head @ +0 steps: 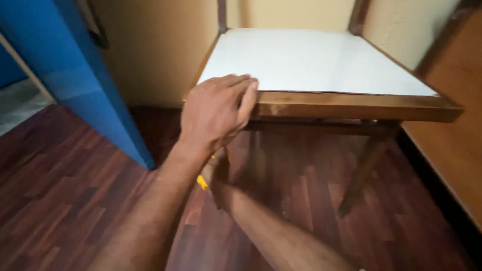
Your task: Cleaning a wooden chair with a white seat using a yellow cloth.
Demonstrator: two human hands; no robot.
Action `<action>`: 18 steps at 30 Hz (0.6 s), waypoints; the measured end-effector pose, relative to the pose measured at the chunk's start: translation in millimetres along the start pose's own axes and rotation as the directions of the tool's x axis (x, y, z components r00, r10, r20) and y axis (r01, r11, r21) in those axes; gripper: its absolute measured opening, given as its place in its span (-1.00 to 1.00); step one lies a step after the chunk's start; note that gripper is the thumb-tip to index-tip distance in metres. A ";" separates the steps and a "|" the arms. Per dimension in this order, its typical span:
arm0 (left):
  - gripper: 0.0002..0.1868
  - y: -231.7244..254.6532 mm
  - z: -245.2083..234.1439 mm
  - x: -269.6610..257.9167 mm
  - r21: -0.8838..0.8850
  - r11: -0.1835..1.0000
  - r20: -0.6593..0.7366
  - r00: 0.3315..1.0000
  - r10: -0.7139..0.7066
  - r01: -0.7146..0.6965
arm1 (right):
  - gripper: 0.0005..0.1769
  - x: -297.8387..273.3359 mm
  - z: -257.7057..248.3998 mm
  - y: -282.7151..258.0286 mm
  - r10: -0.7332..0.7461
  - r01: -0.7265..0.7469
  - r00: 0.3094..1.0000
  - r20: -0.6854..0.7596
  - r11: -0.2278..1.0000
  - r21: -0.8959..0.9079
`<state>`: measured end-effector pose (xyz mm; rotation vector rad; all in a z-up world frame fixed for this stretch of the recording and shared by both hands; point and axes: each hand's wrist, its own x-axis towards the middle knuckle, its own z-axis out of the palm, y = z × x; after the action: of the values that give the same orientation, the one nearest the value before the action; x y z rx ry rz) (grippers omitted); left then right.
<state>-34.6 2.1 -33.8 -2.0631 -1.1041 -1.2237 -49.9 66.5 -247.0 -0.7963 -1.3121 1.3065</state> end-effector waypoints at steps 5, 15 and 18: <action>-0.67 6.2 -4.8 4.5 -0.007 1.000 0.035 0.999 0.009 -0.009 | -0.54 27.0 -8.2 5.5 0.017 -0.022 0.998 -0.052 0.995 -0.094; -0.65 9.3 -7.2 5.8 0.042 0.998 0.106 0.994 -0.040 0.036 | -0.58 -10.5 -19.8 35.4 0.109 -0.126 0.991 -0.082 0.958 -0.258; -0.64 10.9 -7.3 6.5 0.041 0.999 0.097 0.995 -0.029 0.025 | -0.53 -15.9 -27.6 69.9 0.135 -0.151 0.988 -0.074 0.949 -0.278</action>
<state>-27.2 -6.7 -24.8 -2.1035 -1.1944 -1.1144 -35.5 70.4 -322.4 -1.1369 -1.4380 1.2143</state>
